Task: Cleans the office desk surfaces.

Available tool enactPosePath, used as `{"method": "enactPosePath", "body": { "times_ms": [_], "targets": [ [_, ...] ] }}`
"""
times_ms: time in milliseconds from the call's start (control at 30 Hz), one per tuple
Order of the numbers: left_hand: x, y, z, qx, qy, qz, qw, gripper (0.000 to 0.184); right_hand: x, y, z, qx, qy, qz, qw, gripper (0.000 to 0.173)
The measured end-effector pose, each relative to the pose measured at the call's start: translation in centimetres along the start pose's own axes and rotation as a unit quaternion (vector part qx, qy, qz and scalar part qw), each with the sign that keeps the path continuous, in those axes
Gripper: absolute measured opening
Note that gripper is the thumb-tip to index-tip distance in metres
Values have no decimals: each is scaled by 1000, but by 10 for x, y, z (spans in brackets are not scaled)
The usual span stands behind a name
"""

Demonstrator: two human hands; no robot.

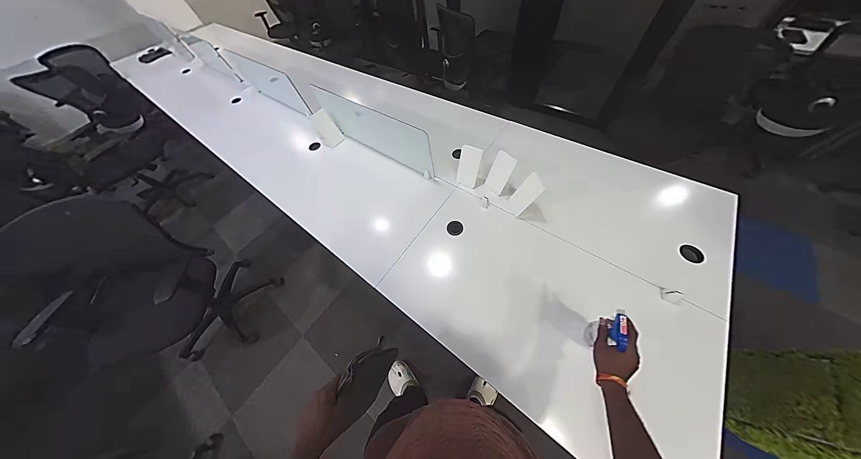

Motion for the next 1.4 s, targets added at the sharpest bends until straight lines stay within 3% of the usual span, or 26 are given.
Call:
{"method": "enactPosePath", "body": {
  "times_ms": [133, 367, 533, 633, 733, 867, 1100, 1200, 1300, 1400],
  "targets": [
    [6, -24, 11, -31, 12, -5, 999, 34, -69, -80, 55, 78, -56, -65, 993, 46],
    [33, -101, 4, -65, -14, -6, 998, 34, -176, -225, 152, 260, -168, -175, 934, 40],
    [56, -159, -10, -112, 8, -6, 994, 32, -217, -325, 188, 342, -180, -182, 904, 38],
    [57, -178, -33, -140, 33, -3, 990, 32, -232, -367, 219, 362, -235, -173, 885, 28],
    [58, -200, -56, -168, 56, -3, 984, 31, -245, -384, 253, 334, -311, -141, 879, 21],
    [70, -228, -68, -165, 74, -15, 983, 32, -260, -393, 288, 308, -351, -119, 876, 22],
    [103, -220, -109, -173, 86, -15, 981, 32, -293, -439, 338, 224, -393, -191, 871, 26],
    [127, -203, -131, -159, 70, 33, 984, 34, -301, -455, 363, 219, -402, -215, 863, 21],
    [159, -180, -149, -95, 46, 138, 985, 39, -301, -465, 389, 236, -404, -206, 860, 20],
    [203, -165, -158, -13, -23, 189, 982, 37, -291, -475, 415, 253, -397, -176, 865, 23]
  ]
}}
Point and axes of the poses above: each hand's wrist, its own x-axis towards the middle knuckle, its own z-axis out of the palm, y = z × x, the point moved 10 cm from there along x, towards the middle knuckle, and after that the axes turned 2 degrees about -x, right-handed, at the moved point
